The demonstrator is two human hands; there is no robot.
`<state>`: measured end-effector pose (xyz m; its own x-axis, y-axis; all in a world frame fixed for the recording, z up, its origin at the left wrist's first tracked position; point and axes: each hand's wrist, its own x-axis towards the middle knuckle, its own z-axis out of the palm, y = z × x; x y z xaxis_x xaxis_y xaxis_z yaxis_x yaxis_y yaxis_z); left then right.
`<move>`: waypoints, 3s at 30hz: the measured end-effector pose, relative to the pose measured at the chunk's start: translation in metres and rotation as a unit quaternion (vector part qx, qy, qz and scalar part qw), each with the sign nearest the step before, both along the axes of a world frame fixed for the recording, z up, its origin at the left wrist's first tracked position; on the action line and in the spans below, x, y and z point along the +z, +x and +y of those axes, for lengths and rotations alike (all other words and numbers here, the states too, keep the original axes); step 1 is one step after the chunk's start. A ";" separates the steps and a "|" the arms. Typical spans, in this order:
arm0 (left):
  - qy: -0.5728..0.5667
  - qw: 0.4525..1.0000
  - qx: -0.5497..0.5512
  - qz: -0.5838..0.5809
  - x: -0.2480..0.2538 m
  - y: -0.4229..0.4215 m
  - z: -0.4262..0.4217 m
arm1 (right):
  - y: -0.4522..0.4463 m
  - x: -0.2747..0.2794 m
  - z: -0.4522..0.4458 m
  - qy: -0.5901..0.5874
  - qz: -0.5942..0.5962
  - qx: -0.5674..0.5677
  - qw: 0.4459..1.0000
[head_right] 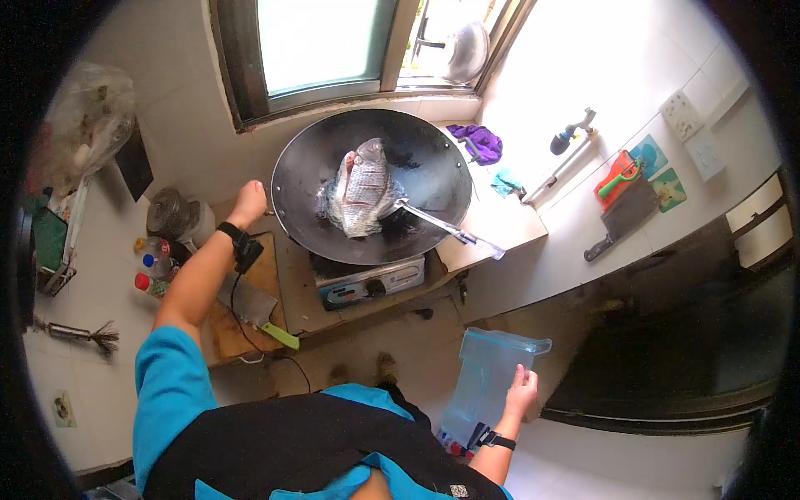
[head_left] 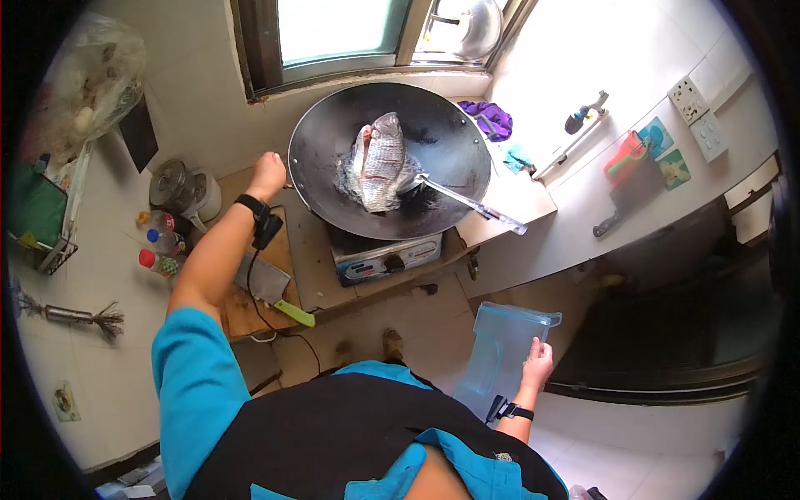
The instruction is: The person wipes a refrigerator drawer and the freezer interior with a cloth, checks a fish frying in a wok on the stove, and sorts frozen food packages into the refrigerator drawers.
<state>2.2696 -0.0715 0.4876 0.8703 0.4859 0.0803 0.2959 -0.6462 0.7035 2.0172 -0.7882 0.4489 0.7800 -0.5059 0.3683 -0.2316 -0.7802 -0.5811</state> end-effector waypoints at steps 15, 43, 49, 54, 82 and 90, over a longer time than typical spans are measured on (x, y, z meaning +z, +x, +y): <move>-0.533 0.844 0.063 -0.017 0.097 -0.156 -0.186 | 0.044 -0.013 0.035 0.154 0.010 0.040 0.987; -0.723 0.689 -0.002 0.049 0.098 -0.214 -0.244 | 0.027 -0.028 0.033 0.077 -0.012 0.063 0.995; -0.740 0.663 -0.050 0.101 0.083 -0.245 -0.223 | 0.027 -0.020 0.033 0.070 -0.022 0.089 0.993; -0.743 0.659 -0.048 0.106 0.068 -0.276 -0.196 | 0.019 -0.002 0.056 0.006 -0.023 0.095 0.995; -0.575 0.735 0.310 0.186 -0.078 -0.636 -0.130 | 0.071 -0.201 0.089 -0.096 0.368 0.503 0.776; -0.531 0.705 0.453 0.122 -0.141 -0.838 -0.126 | -0.035 -0.180 0.297 -0.228 0.474 0.630 0.571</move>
<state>1.4314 -0.1973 0.3467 0.0892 0.5243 -0.8468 0.4452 0.7396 0.5048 1.9817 -0.4912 0.2684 0.3768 0.6576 -0.6524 0.6390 -0.6944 -0.3309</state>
